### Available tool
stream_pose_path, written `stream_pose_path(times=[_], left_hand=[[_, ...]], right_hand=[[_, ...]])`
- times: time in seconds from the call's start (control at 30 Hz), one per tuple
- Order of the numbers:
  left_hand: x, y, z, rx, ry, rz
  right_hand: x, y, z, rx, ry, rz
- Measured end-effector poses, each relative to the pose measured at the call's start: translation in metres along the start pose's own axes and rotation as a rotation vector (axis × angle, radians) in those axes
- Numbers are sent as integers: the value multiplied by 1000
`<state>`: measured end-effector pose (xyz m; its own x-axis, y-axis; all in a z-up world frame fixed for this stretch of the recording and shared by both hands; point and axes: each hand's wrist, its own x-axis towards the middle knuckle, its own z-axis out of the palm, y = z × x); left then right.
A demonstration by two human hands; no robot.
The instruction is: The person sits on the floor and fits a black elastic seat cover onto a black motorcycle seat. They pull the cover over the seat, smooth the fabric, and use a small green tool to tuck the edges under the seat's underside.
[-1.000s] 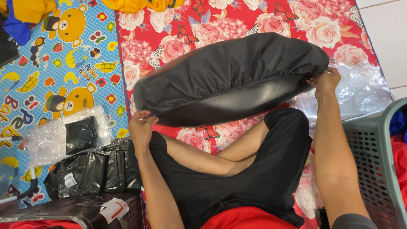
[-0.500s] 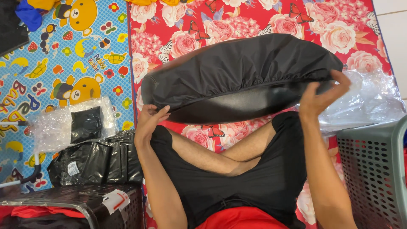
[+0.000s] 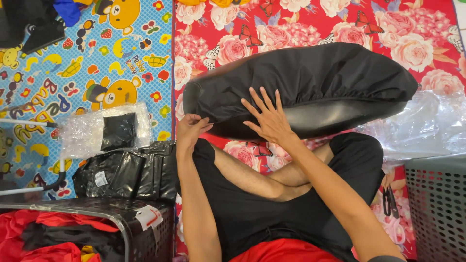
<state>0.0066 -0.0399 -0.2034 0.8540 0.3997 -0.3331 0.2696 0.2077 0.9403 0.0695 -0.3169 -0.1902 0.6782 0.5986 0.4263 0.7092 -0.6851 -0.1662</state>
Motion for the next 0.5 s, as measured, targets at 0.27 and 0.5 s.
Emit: stream_pose_path(times=[0.27, 0.5], left_hand=[[-17, 9, -2, -147, 27, 22], [-52, 25, 13, -16, 172, 130]], right_hand=[[-7, 11, 19, -33, -134, 34], [-9, 10, 20, -8, -126, 35]])
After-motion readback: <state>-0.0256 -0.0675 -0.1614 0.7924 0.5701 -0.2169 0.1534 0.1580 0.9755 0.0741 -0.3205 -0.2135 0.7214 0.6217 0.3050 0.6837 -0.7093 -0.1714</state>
